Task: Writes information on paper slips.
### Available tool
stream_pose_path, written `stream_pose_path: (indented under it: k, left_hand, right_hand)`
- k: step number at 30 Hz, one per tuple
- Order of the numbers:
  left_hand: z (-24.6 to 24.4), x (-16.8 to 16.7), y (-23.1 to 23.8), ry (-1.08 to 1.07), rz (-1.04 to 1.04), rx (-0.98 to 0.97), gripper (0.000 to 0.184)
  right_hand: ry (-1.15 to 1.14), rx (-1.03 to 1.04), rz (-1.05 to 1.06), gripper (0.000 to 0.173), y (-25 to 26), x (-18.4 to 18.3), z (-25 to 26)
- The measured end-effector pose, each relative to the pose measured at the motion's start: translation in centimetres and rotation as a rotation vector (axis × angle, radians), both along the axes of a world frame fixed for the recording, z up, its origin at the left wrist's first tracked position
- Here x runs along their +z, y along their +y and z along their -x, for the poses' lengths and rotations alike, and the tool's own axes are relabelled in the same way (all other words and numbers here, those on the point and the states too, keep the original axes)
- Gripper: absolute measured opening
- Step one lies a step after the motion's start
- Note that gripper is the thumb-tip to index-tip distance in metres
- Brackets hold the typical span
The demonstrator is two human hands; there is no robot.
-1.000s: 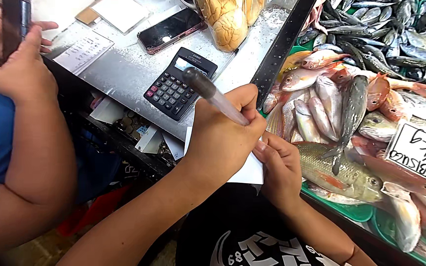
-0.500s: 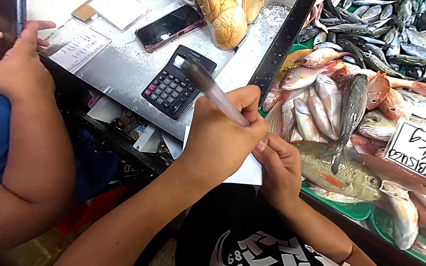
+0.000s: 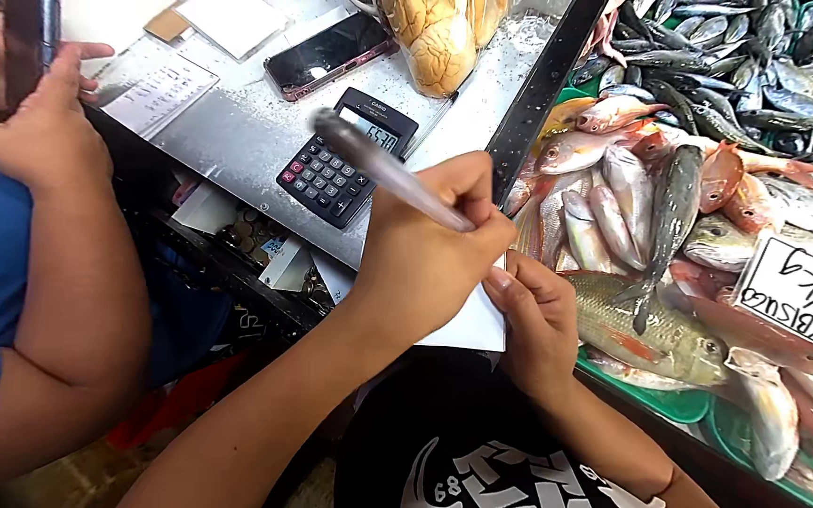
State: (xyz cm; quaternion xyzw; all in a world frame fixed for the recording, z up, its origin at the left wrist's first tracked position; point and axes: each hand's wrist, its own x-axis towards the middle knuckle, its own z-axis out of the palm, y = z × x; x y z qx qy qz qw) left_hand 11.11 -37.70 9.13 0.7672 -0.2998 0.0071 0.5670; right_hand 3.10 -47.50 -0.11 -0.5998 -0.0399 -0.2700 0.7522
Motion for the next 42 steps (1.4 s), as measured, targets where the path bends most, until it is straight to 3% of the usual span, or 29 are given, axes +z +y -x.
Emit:
stream_pose_path:
  k: [3, 7, 13, 16, 19, 24, 28, 30, 33, 37, 40, 42]
  left_hand:
    - [-0.2, 0.4, 0.9, 0.138, 0.257, -0.021, 0.026]
    - [0.4, 0.2, 0.6, 0.196, 0.329, 0.010, 0.029]
    - [0.8, -0.3, -0.5, 0.371, 0.303, -0.214, 0.036]
    - [0.2, 0.0, -0.8, 0.374, 0.248, -0.197, 0.037]
    - [0.0, 0.1, -0.7, 0.356, 0.255, -0.130, 0.039]
    - [0.3, -0.1, -0.9, 0.351, 0.326, -0.086, 0.041]
    - [0.4, -0.4, -0.7, 0.337, 0.374, -0.064, 0.043]
    - [0.4, -0.6, -0.6, 0.334, 0.393, -0.059, 0.043]
    - [0.3, -0.7, -0.6, 0.328, 0.389, -0.071, 0.044]
    - [0.4, -0.6, -0.7, 0.333, 0.378, -0.066, 0.044]
    - [0.3, -0.5, -0.8, 0.368, 0.395, -0.080, 0.044]
    - [0.3, -0.5, -0.8, 0.432, 0.430, -0.143, 0.043]
  right_hand:
    - [0.013, -0.045, -0.035, 0.028, -0.1, 0.0, 0.1]
    - [0.038, -0.132, -0.061, 0.028, -0.9, 0.1, 0.5]
    - [0.154, 0.207, -0.295, 0.015, -1.5, 1.3, 2.9]
    - [0.150, 0.205, -0.080, 0.026, -4.0, 0.7, 3.3]
    - [0.069, -0.080, 0.119, 0.015, -7.9, 0.1, 3.7]
    - [-0.128, -0.342, 0.203, 0.050, -9.5, 0.9, 4.3]
    - [-0.101, -0.338, 0.230, 0.079, -8.6, 0.5, 3.8]
    - [-0.052, -0.297, 0.132, 0.083, -8.1, 0.3, 3.6]
    - [0.030, -0.239, -0.098, 0.069, -6.9, -0.3, 3.1]
    - [0.063, -0.253, -0.231, 0.027, -4.5, -0.9, 2.4]
    - [0.035, -0.135, -0.284, 0.033, -2.9, -0.2, 2.4]
    - [0.017, -0.114, -0.267, 0.056, -2.1, 0.2, 2.2]
